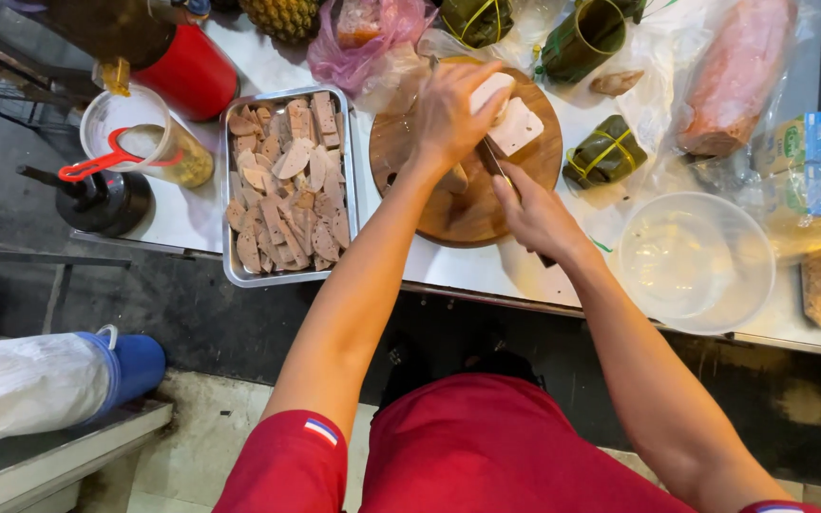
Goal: Slicing various types of Vietnamese sausage and processed meats on a wooden cutting board using a knife.
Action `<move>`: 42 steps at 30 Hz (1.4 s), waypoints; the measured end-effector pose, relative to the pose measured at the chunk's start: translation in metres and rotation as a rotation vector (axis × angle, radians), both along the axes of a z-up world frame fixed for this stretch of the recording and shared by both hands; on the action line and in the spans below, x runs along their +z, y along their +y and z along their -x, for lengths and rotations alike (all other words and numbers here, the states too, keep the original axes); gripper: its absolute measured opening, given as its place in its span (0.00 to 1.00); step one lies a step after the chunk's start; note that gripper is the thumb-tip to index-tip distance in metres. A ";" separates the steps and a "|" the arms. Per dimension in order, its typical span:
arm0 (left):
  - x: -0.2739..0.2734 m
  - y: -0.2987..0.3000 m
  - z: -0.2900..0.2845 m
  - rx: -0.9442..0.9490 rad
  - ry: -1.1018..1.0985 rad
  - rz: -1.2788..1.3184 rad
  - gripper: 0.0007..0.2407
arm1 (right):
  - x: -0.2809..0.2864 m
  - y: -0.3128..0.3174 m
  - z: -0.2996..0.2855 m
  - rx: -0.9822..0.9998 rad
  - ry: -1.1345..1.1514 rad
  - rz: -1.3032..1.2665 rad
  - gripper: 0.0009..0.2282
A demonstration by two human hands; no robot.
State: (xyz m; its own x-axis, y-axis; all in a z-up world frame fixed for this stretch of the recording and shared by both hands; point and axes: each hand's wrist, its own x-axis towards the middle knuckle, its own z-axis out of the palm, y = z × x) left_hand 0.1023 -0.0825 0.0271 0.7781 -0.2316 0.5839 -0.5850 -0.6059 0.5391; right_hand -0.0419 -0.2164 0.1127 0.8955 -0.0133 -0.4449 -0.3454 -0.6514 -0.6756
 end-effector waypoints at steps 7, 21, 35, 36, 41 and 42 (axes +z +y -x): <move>-0.013 0.067 0.068 0.080 0.160 0.236 0.21 | -0.038 -0.030 0.034 -0.098 0.113 -0.213 0.22; -0.013 0.070 0.092 -0.107 0.271 -0.215 0.38 | -0.052 -0.014 0.078 -0.168 0.100 -0.246 0.22; -0.050 0.071 0.110 -0.123 0.207 0.025 0.14 | -0.011 0.018 0.101 0.087 -0.102 0.467 0.24; -0.051 0.072 0.110 -0.119 0.230 0.020 0.14 | -0.011 0.019 0.105 0.094 -0.095 0.453 0.23; -0.048 0.074 0.110 -0.123 0.192 0.040 0.13 | -0.019 0.013 0.112 0.099 -0.120 0.434 0.23; -0.046 0.074 0.110 -0.125 0.169 0.042 0.13 | -0.019 0.012 0.113 0.097 -0.139 0.420 0.22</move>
